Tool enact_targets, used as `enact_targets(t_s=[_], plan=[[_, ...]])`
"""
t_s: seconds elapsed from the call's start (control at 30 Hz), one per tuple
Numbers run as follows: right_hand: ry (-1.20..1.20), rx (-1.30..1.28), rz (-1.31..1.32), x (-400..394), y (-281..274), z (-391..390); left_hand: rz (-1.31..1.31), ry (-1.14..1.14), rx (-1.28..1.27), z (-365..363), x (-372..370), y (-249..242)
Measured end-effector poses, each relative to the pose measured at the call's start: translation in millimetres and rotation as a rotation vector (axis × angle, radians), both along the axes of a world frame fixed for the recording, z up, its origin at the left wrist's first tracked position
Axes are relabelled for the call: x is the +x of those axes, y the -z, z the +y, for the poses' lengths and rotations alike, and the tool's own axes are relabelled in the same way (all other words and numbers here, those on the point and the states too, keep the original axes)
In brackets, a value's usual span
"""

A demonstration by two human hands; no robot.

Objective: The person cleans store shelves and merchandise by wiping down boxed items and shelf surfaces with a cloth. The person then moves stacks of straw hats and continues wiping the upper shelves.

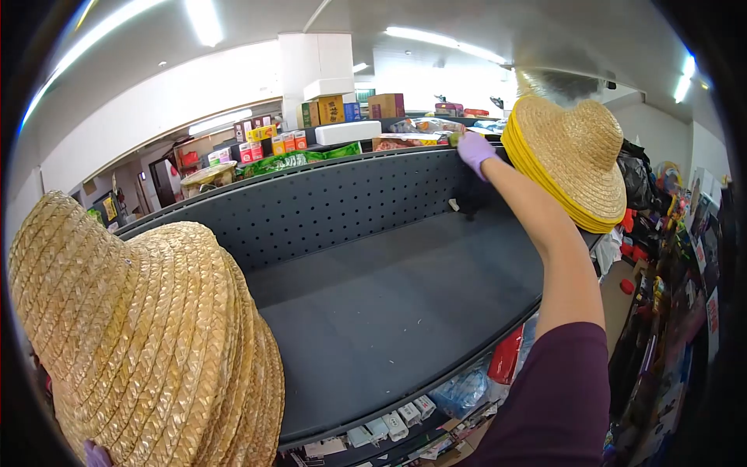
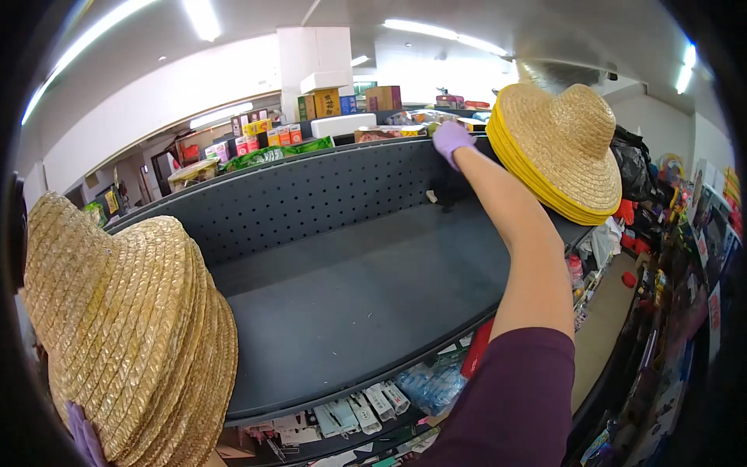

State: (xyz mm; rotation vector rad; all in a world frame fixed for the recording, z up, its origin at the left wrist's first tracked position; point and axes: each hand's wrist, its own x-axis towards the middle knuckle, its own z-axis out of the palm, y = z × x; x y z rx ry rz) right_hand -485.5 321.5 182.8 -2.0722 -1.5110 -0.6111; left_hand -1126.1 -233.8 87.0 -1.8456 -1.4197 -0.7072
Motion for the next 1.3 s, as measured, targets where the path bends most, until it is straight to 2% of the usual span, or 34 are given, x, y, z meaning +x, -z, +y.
enact_targets(t_s=[0.03,0.07,0.1,0.13,0.17,0.2,0.23,0.27,0.3,0.37,0.4,0.5,0.53,0.57,0.6,0.63,0.67,0.7,0.73,0.77,0.8,0.83,0.9,0.93,0.97,1.0,1.03,1.07,1.1,1.13,1.2,1.23,1.27,1.3], plan=[[-0.058,0.069,-0.053,-83.1,-10.6,-98.4,0.013,-0.01,0.002,-0.4,-0.3,0.3],[-0.09,0.16,-0.317,-72.8,5.3,-63.3,0.029,-0.014,0.003,-0.2,0.0,0.0],[-0.117,0.333,-0.299,-69.4,24.5,-28.0,0.026,-0.017,0.008,-0.2,0.4,0.0],[-0.298,0.377,-0.108,-117.1,18.6,-58.4,0.027,-0.015,0.014,-0.6,0.7,0.0],[-0.358,0.304,-0.25,-163.4,9.1,-98.8,0.025,-0.013,0.024,-0.1,1.6,0.3],[-0.482,0.359,-0.185,-190.0,14.7,-88.1,0.017,0.001,0.034,0.6,2.4,0.4],[-0.372,0.262,-0.298,-238.9,7.5,-133.8,0.01,0.015,0.045,1.2,3.3,-0.4],[-0.535,0.49,-0.336,-269.2,18.7,-136.6,0.003,0.026,0.059,1.9,4.5,-1.1],[-0.821,0.321,-0.017,-299.1,17.9,-142.3,0.011,0.035,0.077,2.5,5.5,-1.7],[-0.987,0.602,-0.225,-350.5,41.6,-157.7,0.013,0.044,0.079,1.9,6.7,-3.0],[-1.074,0.734,-0.316,-363.3,46.0,-164.7,0.01,0.038,0.078,1.3,7.7,-3.3],[-0.989,0.625,-0.618,-345.0,35.1,-170.9,-0.015,0.006,0.047,-0.4,8.8,-2.7],[-1.013,0.457,-0.535,-332.9,25.1,-179.2,0.214,-0.011,0.112,17.6,-10.6,-4.6],[-1.017,0.412,-0.404,-321.3,19.9,-166.6,0.058,0.053,0.063,5.3,-18.2,7.5],[-0.85,0.171,-0.328,-306.2,5.9,-180.6,-0.103,0.108,0.022,0.2,4.6,-2.2],[-0.827,0.1,-0.271,-289.7,0.4,-170.8,-0.232,0.168,0.06,1.9,-14.3,14.1],[-0.776,0.024,-0.247,-266.5,-3.1,-169.0,-0.362,0.23,0.113,7.7,-49.8,36.4],[-0.687,0.045,-0.4,-243.7,-4.2,-149.2,-0.487,0.298,0.175,-1.2,-70.4,49.8],[-0.633,0.049,-0.4,-224.9,-5.4,-141.8,-0.468,0.226,0.259,-4.7,-27.9,30.3],[-0.591,-0.034,-0.336,-215.7,-11.4,-151.9,-0.616,0.218,0.321,-6.0,-30.8,23.2],[-0.588,-0.011,-0.334,-205.7,-11.6,-148.3,-0.762,0.213,0.386,-7.4,-38.3,24.3],[-0.586,-0.088,-0.277,-210.2,-18.5,-163.3,-0.887,0.195,0.331,-13.0,-69.6,29.8],[-0.664,-0.092,-0.357,-198.8,-18.7,-127.0,-1.141,0.167,0.227,-29.4,-145.2,45.5],[-0.687,-0.133,-0.396,-205.9,-18.5,-120.8,-1.219,0.18,0.205,-23.6,-122.6,41.0],[-0.794,-0.089,-0.378,-223.9,-14.3,-122.3,-1.376,0.208,0.114,-18.2,-139.9,44.3],[-0.9,-0.047,-0.355,-243.7,-9.1,-127.3,-1.597,0.121,0.116,-6.4,-122.3,31.4],[-1.006,-0.005,-0.334,-264.1,-3.7,-131.7,-1.383,0.582,-0.277,10.6,-182.1,46.2],[-1.081,0.038,-0.453,-285.4,1.7,-134.2,-1.539,0.651,-0.006,5.9,-125.8,41.8],[-1.032,0.014,-0.473,-307.4,4.0,-148.8,-1.339,0.619,0.031,12.4,-109.9,33.8],[-0.98,-0.006,-0.493,-326.0,-2.2,-168.0,-1.11,0.455,0.039,16.5,-120.4,39.4],[-0.848,-0.3,-0.488,-348.6,-34.4,-199.6,-1.336,0.599,-0.03,10.9,-122.8,37.1],[-0.838,-0.38,-0.553,-356.6,-51.5,-211.0,-1.625,0.775,-0.037,7.0,-114.6,33.3],[-0.651,-0.353,-0.425,-372.8,-63.5,-244.5,-1.908,0.963,-0.037,1.0,-111.9,30.9],[-0.661,-0.399,-0.427,-381.9,-72.2,-266.7,-1.928,0.95,0.005,3.3,-128.5,44.8]])
